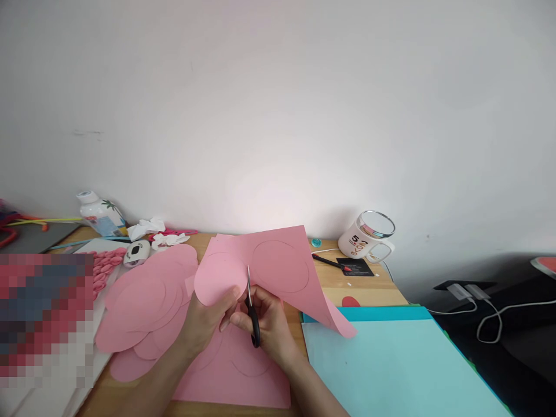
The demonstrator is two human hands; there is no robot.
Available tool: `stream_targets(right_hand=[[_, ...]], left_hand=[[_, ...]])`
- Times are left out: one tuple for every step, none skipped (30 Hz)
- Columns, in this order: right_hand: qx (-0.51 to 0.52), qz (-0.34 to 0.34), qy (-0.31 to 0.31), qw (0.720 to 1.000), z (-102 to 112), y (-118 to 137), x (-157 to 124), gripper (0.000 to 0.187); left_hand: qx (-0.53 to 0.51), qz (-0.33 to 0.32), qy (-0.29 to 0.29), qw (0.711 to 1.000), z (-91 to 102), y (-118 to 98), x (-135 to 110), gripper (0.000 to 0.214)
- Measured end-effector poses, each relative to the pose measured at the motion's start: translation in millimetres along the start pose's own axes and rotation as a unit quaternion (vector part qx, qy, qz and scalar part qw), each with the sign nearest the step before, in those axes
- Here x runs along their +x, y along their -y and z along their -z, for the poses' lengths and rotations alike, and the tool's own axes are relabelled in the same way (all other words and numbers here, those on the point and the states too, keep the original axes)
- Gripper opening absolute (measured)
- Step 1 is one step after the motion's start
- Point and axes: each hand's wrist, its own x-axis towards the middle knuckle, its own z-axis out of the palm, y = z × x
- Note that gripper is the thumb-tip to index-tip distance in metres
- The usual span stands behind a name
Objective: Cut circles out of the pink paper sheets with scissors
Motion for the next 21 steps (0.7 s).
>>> stream_targets(right_hand=[[0.001,0.001,0.002,1.0,-0.4,0.7,0.2,0.034],[0.003,0.001,0.004,1.0,-0.8,1.3,0.3,0.034],[0.003,0.001,0.004,1.0,-1.2,1.7,0.3,0.035],[0.001,0.001,0.004,1.0,-1.4,2.0,0.1,0.035],[-0.002,0.001,0.003,1.0,-1.5,2.2,0.0,0.036],[-0.007,0.001,0.0,1.0,-1.5,2.3,-0.2,0.036],[-0.012,0.001,-0.002,1.0,-1.4,2.4,-0.2,0.037],[-0.018,0.0,-0.005,1.0,-1.2,2.5,-0.1,0.037],[-0.022,0.0,-0.006,1.0,-1.0,2.6,0.1,0.038],[-0.025,0.001,-0.007,1.0,-0.9,2.7,0.5,0.038],[-0.028,0.0,-0.007,1.0,-0.8,2.9,0.8,0.039],[-0.029,0.0,-0.007,1.0,-0.8,3.2,1.2,0.039],[-0.031,-0.001,-0.007,1.0,-0.9,3.4,1.6,0.04],[-0.032,-0.002,-0.008,0.999,-1.0,3.6,1.8,0.04],[-0.033,-0.003,-0.008,0.999,-1.2,3.8,1.9,0.041],[-0.035,-0.004,-0.009,0.999,-1.3,3.9,2.0,0.041],[-0.038,-0.005,-0.01,0.999,-1.3,4.0,2.0,0.041],[-0.042,-0.006,-0.011,0.999,-1.3,4.0,1.9,0.042],[-0.046,-0.007,-0.012,0.999,-1.1,3.8,1.8,0.042],[-0.049,-0.008,-0.014,0.999,-0.7,3.6,1.8,0.042],[-0.05,-0.008,-0.014,0.999,-0.3,3.3,1.7,0.043]], left_hand=[[-0.001,0.0,0.002,1.0,0.1,0.5,0.0,0.039],[-0.001,0.0,0.004,1.0,0.3,1.0,0.0,0.039],[0.0,0.001,0.005,1.0,0.5,1.5,0.1,0.039],[0.001,0.001,0.006,1.0,0.6,1.9,0.2,0.039],[0.003,0.002,0.005,1.0,0.6,2.1,0.3,0.038],[0.004,0.003,0.005,1.0,0.5,2.2,0.4,0.038],[0.005,0.003,0.005,1.0,0.3,2.0,0.4,0.039],[0.005,0.002,0.006,1.0,0.0,1.8,0.3,0.04],[0.005,0.001,0.008,1.0,-0.3,1.6,0.2,0.04],[0.005,-0.001,0.01,1.0,-0.6,1.4,0.1,0.04],[0.005,-0.003,0.01,1.0,-0.8,1.3,0.0,0.039],[0.005,-0.004,0.01,1.0,-0.9,1.3,-0.1,0.038],[0.003,-0.004,0.011,1.0,-0.9,1.4,-0.2,0.038],[0.001,-0.004,0.012,1.0,-0.8,1.6,-0.3,0.037],[-0.001,-0.004,0.014,1.0,-0.6,1.8,-0.3,0.036],[-0.003,-0.004,0.016,1.0,-0.5,2.0,-0.4,0.036],[-0.006,-0.003,0.016,1.0,-0.4,2.2,-0.5,0.036],[-0.008,-0.002,0.016,1.0,-0.3,2.3,-0.5,0.035],[-0.01,-0.001,0.017,1.0,-0.4,2.4,-0.5,0.034],[-0.012,0.002,0.017,1.0,-0.6,2.4,-0.5,0.034],[-0.015,0.004,0.017,1.0,-0.9,2.4,-0.4,0.034]])
